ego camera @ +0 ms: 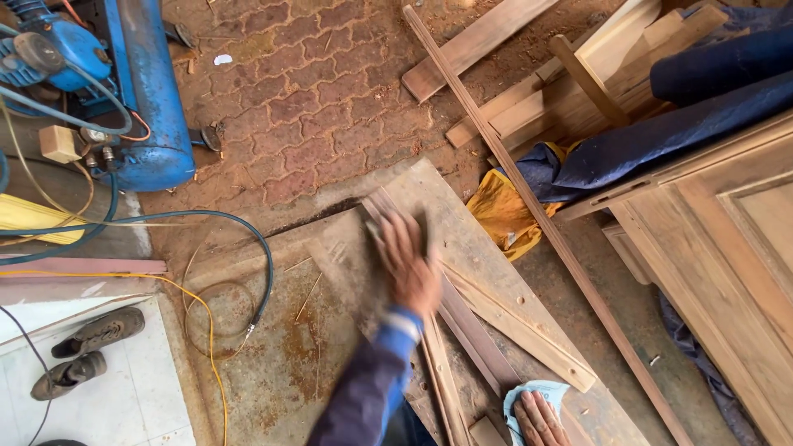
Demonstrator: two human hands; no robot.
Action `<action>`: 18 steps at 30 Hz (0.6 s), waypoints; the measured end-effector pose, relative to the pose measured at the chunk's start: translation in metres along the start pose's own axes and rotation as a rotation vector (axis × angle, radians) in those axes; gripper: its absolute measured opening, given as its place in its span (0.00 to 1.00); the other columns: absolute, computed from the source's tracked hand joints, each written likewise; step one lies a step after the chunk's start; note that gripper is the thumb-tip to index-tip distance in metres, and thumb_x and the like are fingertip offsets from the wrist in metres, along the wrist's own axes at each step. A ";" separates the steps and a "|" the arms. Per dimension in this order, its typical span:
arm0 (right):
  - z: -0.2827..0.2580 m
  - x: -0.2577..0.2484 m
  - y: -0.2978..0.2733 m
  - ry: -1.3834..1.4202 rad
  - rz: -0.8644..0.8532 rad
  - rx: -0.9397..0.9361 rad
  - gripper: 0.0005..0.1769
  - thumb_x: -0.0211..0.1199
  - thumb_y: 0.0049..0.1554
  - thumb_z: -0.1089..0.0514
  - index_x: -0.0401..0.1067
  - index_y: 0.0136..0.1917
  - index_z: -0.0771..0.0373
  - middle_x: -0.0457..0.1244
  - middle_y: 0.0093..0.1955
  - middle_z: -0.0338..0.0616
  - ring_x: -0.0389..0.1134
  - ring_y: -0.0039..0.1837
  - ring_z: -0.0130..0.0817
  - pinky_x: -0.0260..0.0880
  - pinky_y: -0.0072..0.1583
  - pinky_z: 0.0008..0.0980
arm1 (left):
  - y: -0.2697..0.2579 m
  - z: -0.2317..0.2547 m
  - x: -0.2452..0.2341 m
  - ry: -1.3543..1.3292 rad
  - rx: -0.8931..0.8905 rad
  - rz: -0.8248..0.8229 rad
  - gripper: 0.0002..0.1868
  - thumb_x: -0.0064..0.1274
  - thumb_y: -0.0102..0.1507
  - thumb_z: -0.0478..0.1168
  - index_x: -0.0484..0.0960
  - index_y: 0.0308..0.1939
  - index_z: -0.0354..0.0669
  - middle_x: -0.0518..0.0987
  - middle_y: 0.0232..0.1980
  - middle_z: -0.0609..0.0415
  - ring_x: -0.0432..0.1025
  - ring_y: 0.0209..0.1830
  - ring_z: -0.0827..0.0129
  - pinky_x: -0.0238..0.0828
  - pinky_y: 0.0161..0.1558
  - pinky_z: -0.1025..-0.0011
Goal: Sanding long wooden slats with sandpaper and a sanding block on a workbench.
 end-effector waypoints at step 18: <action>-0.095 0.003 0.166 -0.261 -0.173 -0.174 0.29 0.50 0.61 0.61 0.58 0.75 0.60 0.49 0.80 0.52 0.47 0.81 0.46 0.45 0.79 0.49 | 0.145 -0.073 0.023 0.079 0.293 -0.295 0.39 0.20 0.72 0.62 0.50 0.80 0.42 0.39 0.85 0.40 0.38 0.84 0.50 0.27 0.79 0.47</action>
Point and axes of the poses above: each hand's wrist, its own y-axis towards the middle knuckle, its own x-axis out of the palm, z = x × y, the point moved 8 cm from there along y, towards the middle knuckle
